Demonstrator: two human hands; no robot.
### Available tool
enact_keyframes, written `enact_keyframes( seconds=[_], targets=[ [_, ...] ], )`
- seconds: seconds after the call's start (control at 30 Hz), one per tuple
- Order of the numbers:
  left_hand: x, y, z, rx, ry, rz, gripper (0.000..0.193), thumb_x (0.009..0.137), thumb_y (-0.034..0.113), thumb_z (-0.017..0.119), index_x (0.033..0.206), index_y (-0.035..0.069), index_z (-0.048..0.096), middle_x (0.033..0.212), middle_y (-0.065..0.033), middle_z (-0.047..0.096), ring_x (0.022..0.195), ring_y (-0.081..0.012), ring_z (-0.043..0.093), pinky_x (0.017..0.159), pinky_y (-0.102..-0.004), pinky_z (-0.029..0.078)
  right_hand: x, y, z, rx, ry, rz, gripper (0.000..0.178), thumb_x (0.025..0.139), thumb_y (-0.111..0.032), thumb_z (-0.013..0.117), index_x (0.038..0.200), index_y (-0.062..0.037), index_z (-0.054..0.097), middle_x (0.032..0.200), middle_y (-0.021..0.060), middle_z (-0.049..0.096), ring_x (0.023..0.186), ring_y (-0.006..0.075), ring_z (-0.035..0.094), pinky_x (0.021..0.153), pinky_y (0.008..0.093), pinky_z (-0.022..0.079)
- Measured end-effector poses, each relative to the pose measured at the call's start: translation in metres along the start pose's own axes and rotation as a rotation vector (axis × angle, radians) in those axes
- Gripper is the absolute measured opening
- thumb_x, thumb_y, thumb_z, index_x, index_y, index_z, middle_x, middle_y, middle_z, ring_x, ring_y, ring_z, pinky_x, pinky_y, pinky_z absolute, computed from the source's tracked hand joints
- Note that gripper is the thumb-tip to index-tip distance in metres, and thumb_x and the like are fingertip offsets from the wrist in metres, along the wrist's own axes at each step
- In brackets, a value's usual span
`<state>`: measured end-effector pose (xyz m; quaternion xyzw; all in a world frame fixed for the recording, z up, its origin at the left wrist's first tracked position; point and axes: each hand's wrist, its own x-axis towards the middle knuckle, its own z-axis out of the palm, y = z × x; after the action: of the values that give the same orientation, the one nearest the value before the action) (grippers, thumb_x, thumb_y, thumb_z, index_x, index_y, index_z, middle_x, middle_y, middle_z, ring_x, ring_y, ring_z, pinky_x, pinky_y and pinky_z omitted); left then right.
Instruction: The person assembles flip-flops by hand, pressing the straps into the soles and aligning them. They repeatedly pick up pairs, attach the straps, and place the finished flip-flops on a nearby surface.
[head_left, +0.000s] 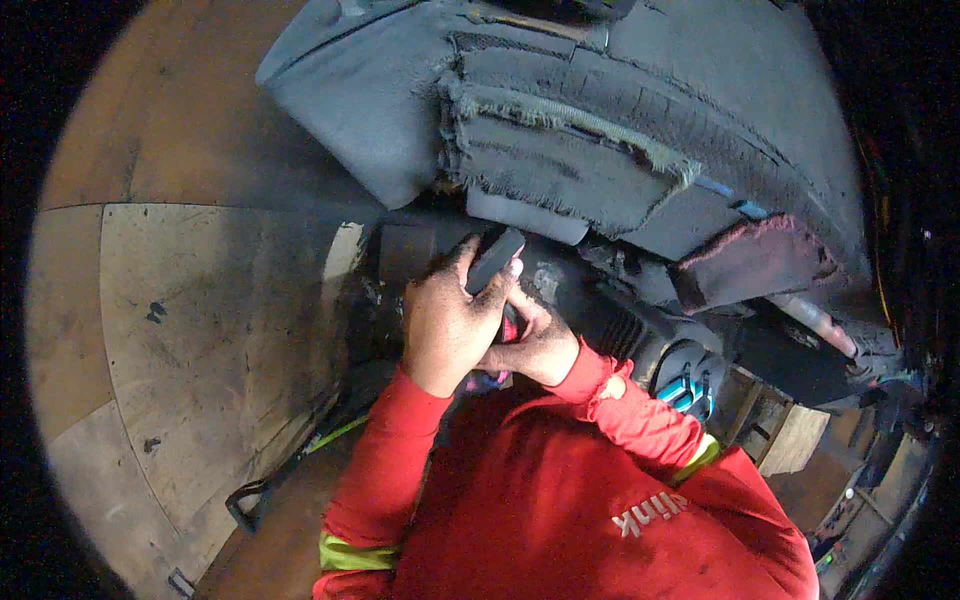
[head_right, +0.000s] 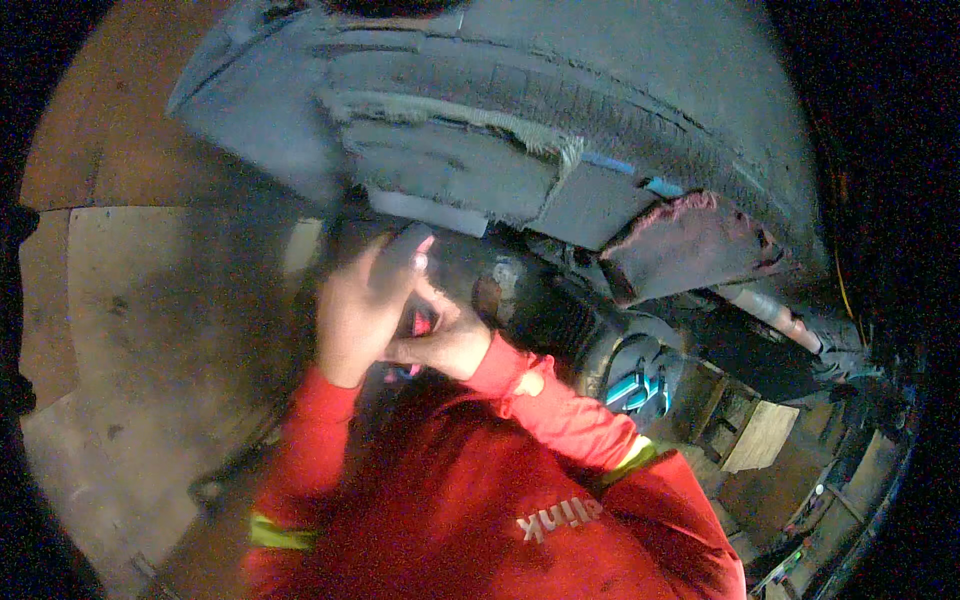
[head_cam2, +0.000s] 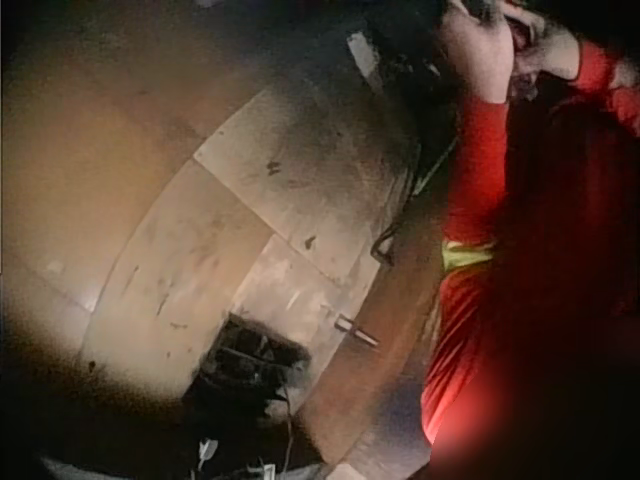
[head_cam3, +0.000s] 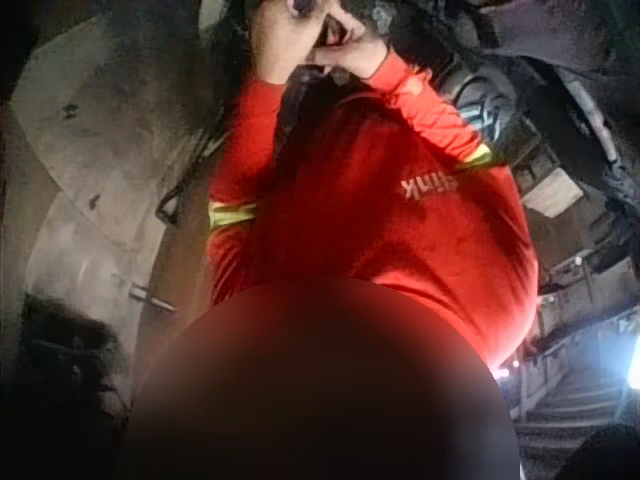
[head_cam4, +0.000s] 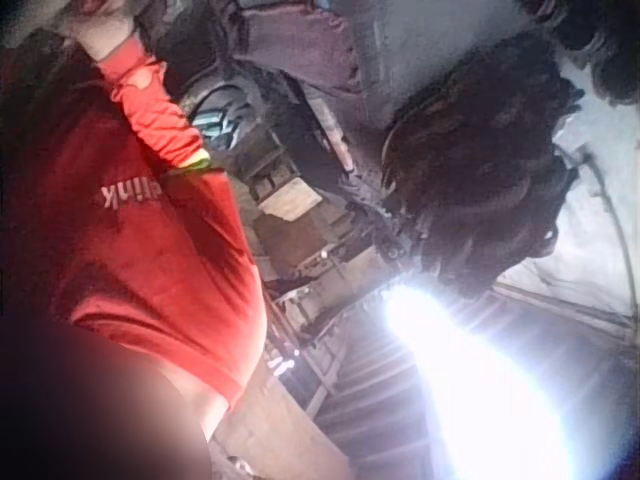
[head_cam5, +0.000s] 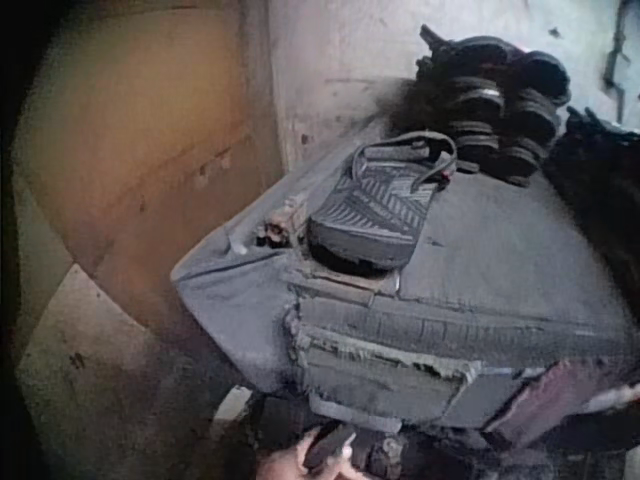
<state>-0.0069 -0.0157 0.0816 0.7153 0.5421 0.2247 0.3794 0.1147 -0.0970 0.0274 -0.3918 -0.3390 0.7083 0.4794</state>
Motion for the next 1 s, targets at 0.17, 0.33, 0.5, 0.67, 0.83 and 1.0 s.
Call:
enact_keyframes(
  seconds=[0.17,0.33,0.5,0.67,0.83,1.0],
  targets=[
    [0.010,0.008,-0.008,-0.124,-0.090,-0.020,0.029,0.089,0.026,0.068,0.104,0.002,0.068,0.086,-0.0215,0.070,0.080,-0.0393,0.069,0.066,-0.0438,0.053,0.007,-0.011,-0.002,0.221,-0.079,0.091,0.098,0.074,0.001,0.082,0.154,-0.0067,0.026,0.145,0.0046,0.047,0.129,0.0158,0.045,0.109,0.0331,0.037],
    [0.027,-0.005,0.018,-0.037,-0.170,-0.091,0.031,0.088,0.029,0.068,0.100,0.001,0.067,0.085,-0.0224,0.070,0.080,-0.0406,0.069,0.067,-0.0460,0.053,0.014,0.000,-0.027,0.091,0.069,0.093,0.104,0.077,0.000,0.080,0.157,-0.0129,0.016,0.125,0.0068,0.059,0.095,0.0128,0.062,0.078,0.0262,0.054],
    [0.031,-0.037,0.054,-0.213,-0.129,-0.115,0.046,0.088,0.034,0.069,0.113,-0.005,0.064,0.090,-0.0265,0.069,0.085,-0.0359,0.071,0.073,-0.0409,0.054,0.019,-0.009,-0.051,-0.091,-0.002,-0.010,0.088,0.080,0.001,0.077,0.153,-0.0079,0.028,0.133,0.0100,0.054,0.114,0.0169,0.056,0.092,0.0304,0.051],
    [0.001,-0.052,0.068,-0.832,-0.059,-0.048,0.051,0.092,0.021,0.070,0.133,-0.005,0.055,0.114,-0.0149,0.071,0.104,-0.0174,0.066,0.088,-0.0304,0.051,-0.001,-0.016,-0.043,-0.754,0.079,0.192,0.113,0.074,-0.017,0.084,0.156,-0.0005,0.009,0.160,0.0249,0.015,0.148,0.0291,0.019,0.119,0.0377,0.024],
    [-0.016,-0.049,0.058,-1.233,-0.205,-0.149,0.048,0.094,0.016,0.066,0.136,-0.003,0.052,0.131,-0.0097,0.061,0.123,-0.0172,0.054,0.106,-0.0303,0.039,-0.013,-0.018,-0.028,-1.225,0.114,-0.113,0.111,0.072,-0.018,0.080,0.157,-0.0034,0.010,0.158,0.0346,0.005,0.149,0.0453,0.007,0.120,0.0444,0.020],
    [-0.025,-0.039,0.032,-1.200,-0.196,-0.087,0.049,0.094,0.009,0.065,0.138,-0.004,0.050,0.130,-0.0113,0.062,0.117,-0.0147,0.058,0.101,-0.0280,0.045,-0.018,-0.017,-0.003,-1.429,0.157,-0.277,0.090,0.070,-0.015,0.076,0.148,-0.0022,0.034,0.156,0.0339,0.016,0.144,0.0488,0.022,0.117,0.0498,0.026]
  ],
)
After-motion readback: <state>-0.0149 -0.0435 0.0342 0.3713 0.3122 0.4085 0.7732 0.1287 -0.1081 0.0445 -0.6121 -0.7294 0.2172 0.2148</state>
